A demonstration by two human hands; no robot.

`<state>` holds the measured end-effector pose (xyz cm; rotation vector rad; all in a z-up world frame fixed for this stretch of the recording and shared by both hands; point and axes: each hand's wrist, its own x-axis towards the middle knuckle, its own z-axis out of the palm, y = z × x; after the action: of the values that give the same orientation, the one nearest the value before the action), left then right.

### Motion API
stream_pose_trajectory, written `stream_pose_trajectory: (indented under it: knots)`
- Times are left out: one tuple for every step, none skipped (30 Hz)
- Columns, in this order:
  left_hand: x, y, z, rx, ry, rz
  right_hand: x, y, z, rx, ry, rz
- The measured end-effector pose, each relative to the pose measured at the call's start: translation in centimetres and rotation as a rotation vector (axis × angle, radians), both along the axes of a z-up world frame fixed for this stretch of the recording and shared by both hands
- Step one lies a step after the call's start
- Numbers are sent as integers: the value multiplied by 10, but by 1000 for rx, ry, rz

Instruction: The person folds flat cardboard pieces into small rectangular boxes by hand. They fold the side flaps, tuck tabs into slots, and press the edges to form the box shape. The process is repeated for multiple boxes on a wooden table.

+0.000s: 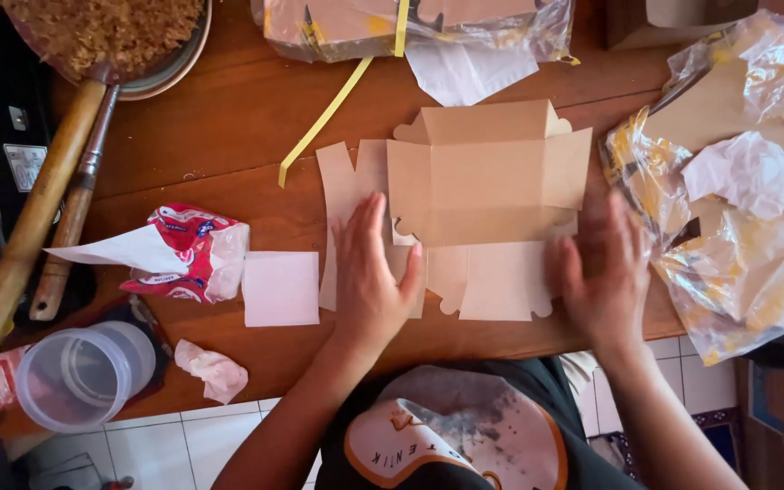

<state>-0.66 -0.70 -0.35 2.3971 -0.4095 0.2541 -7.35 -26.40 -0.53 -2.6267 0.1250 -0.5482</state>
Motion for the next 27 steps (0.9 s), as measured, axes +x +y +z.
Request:
stream_pose_trajectory:
  knots:
    - [2,-1,0,-114,53,13,7,-1,6,81,-6,7]
    - [4,-3,0,-227,106,26,14,-2,11,162,-12,13]
    - [6,-5,5,-226,105,21,19,-2,12,163,-14,9]
    - [8,-6,10,-304,134,4,24,-3,13,314,18,17]
    - [11,-8,15,-383,164,-12,29,-4,14,464,50,28]
    - [13,-8,19,-383,163,-15,31,-3,15,463,47,25]
    - [15,-7,23,-509,206,-44,34,-2,15,585,25,38]
    - [17,-6,27,-636,249,-73,37,-1,15,706,3,51]
    - [15,-4,27,-636,250,-71,33,-5,8,707,5,52]
    - [14,-2,27,-748,299,-91,30,-9,1,799,40,35]
    - [13,0,26,-862,348,-113,26,-13,-6,890,76,17]
    - [13,2,24,-862,349,-111,22,-15,-3,889,77,17]
    - [12,4,22,-952,375,-61,18,-16,0,747,118,77]
    - [10,6,20,-1042,400,-10,14,-18,3,605,158,136]
    - [9,12,22,-1040,402,-9,10,-17,14,607,161,135]
    - [7,17,25,-1159,471,-5,7,-17,26,745,245,284]
    - [7,22,28,-1277,541,-4,3,-17,37,880,326,433]
    - [9,25,27,-1276,543,-6,4,-18,36,881,325,430]
    - [10,27,26,-1178,489,-28,4,-19,36,779,309,417]
    - [10,30,25,-1080,436,-49,3,-19,35,677,294,403]
    - [16,27,29,-1081,435,-51,7,-20,35,676,292,403]
    - [21,25,33,-868,475,52,10,-19,36,653,238,296]
    - [25,24,37,-653,510,154,13,-19,36,630,186,191]
    - [31,21,34,-653,508,155,24,-18,34,630,186,193]
    - [37,19,31,-580,447,56,35,-17,33,674,211,123]
    - [43,16,28,-505,385,-42,47,-16,32,718,237,52]
    - [50,9,29,-506,383,-43,56,-15,22,717,234,52]
